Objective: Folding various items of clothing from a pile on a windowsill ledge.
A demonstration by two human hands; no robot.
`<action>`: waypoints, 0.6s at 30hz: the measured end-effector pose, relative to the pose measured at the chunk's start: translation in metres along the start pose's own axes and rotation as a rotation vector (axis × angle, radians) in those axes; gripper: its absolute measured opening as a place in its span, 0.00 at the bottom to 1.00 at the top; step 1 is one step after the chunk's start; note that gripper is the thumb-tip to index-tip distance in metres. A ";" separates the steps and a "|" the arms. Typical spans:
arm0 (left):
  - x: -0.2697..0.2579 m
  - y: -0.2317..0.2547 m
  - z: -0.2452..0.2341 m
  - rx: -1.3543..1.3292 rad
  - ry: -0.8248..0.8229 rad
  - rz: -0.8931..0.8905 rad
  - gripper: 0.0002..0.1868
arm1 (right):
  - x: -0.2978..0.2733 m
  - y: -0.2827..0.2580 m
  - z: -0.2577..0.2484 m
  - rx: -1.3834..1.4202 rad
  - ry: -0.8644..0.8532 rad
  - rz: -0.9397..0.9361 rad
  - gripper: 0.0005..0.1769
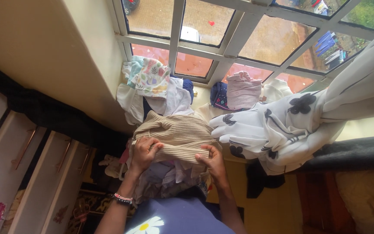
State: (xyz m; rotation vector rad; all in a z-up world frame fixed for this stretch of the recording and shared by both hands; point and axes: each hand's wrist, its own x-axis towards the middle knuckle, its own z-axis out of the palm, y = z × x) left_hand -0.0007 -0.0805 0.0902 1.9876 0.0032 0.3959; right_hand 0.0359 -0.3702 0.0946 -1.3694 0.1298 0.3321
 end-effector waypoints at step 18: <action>-0.032 0.023 0.030 0.602 0.431 -0.004 0.20 | 0.004 -0.003 0.021 -0.627 0.303 -0.457 0.09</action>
